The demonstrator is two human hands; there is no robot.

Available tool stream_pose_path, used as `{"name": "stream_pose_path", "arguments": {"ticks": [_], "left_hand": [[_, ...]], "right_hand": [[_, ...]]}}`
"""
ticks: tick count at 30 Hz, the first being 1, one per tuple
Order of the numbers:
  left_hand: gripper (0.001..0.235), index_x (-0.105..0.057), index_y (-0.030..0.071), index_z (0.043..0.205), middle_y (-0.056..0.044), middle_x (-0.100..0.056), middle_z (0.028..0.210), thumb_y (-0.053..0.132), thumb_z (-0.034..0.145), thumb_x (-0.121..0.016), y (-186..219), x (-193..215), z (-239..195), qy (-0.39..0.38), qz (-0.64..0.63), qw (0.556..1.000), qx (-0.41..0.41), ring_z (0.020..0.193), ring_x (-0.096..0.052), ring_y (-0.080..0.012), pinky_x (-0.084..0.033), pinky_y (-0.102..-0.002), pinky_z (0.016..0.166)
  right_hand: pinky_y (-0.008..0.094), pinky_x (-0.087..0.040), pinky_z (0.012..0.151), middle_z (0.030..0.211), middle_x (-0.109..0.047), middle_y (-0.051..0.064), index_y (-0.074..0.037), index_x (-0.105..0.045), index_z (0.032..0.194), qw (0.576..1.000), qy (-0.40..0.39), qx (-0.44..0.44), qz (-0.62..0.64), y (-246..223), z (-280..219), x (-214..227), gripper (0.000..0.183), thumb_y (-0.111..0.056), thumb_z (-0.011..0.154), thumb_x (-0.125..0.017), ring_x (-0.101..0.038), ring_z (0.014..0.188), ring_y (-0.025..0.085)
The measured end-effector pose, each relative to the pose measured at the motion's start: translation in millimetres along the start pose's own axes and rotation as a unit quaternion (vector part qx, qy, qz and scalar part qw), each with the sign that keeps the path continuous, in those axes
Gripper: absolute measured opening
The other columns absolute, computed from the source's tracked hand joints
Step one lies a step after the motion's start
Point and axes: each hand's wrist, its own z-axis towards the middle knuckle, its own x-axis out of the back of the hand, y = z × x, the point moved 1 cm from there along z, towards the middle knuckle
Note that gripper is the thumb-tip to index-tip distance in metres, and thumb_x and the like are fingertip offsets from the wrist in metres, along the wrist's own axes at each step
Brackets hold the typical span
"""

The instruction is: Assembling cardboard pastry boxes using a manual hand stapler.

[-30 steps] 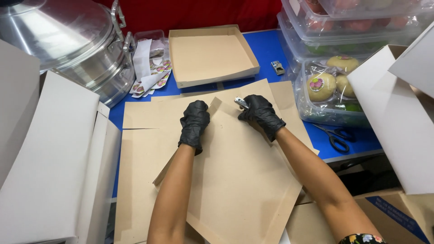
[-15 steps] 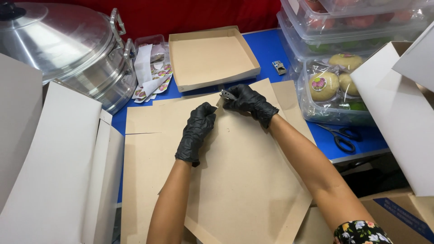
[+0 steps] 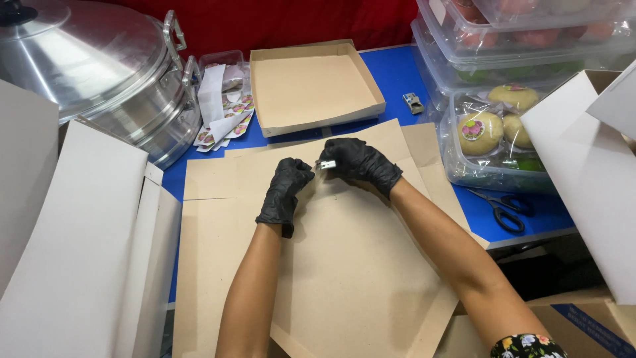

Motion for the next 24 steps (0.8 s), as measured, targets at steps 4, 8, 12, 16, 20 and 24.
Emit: {"name": "stream_pose_path", "arguments": {"ticks": [4,8,12,16,20,24], "left_hand": [[0.027,-0.080,0.013,0.104,-0.013,-0.076,0.088,0.024,0.079,-0.080,27.0,10.7,-27.5,-0.019,0.011,1.000,0.002,0.087,-0.073,-0.0286,-0.055,-0.036,0.083],[0.035,-0.079,0.006,0.104,-0.016,-0.075,0.084,0.024,0.076,-0.083,-0.3,-4.5,-12.3,-0.019,-0.036,0.999,-0.024,0.078,-0.069,-0.0267,-0.055,-0.035,0.079],[0.019,-0.082,0.017,0.095,-0.008,-0.075,0.074,0.029,0.081,-0.078,29.1,11.5,-44.6,0.053,0.052,0.997,-0.037,0.075,-0.075,-0.0303,-0.060,-0.039,0.072],[0.019,-0.081,0.024,0.096,-0.005,-0.077,0.083,0.038,0.087,-0.072,27.1,43.8,-44.0,0.124,0.209,0.967,-0.080,0.086,-0.075,-0.0332,-0.062,-0.048,0.073],[0.021,-0.080,0.019,0.097,-0.009,-0.077,0.082,0.032,0.086,-0.067,6.1,91.2,-73.7,0.220,0.206,0.953,-0.040,0.088,-0.075,-0.0377,-0.061,-0.051,0.072],[0.021,-0.080,0.019,0.096,-0.008,-0.076,0.081,0.033,0.085,-0.068,-5.9,85.4,-93.1,0.227,0.179,0.957,-0.019,0.086,-0.075,-0.0357,-0.061,-0.050,0.072]], "right_hand": [[0.041,-0.059,0.086,0.092,-0.072,0.004,-0.017,-0.072,0.097,0.992,0.073,0.066,-0.083,-40.1,-24.7,0.4,0.010,-0.015,0.087,-0.068,-0.072,0.091,0.030],[0.042,-0.060,0.083,0.090,-0.065,0.005,-0.014,-0.066,0.097,0.983,0.123,0.123,-0.064,-9.4,-16.6,-22.1,0.009,-0.015,0.088,-0.070,-0.071,0.088,0.032],[0.037,-0.059,0.084,0.090,-0.063,0.001,-0.017,-0.064,0.097,0.983,0.147,0.105,-0.045,-10.3,-7.8,-29.2,0.016,-0.027,0.091,-0.074,-0.070,0.090,0.027],[0.039,-0.059,0.082,0.087,-0.063,0.003,-0.015,-0.064,0.093,0.972,0.167,0.152,-0.068,-25.7,-1.1,-0.9,0.028,-0.036,0.086,-0.081,-0.071,0.088,0.030],[0.036,-0.056,0.079,0.076,-0.060,-0.003,-0.020,-0.057,0.088,0.980,0.176,0.079,-0.048,-9.9,-5.2,37.3,0.023,-0.030,0.093,-0.077,-0.070,0.082,0.024],[0.043,-0.058,0.083,0.081,-0.069,0.005,-0.016,-0.064,0.093,0.986,0.100,0.051,-0.122,24.0,-21.3,29.5,0.030,-0.031,0.080,-0.086,-0.072,0.088,0.031]]}}
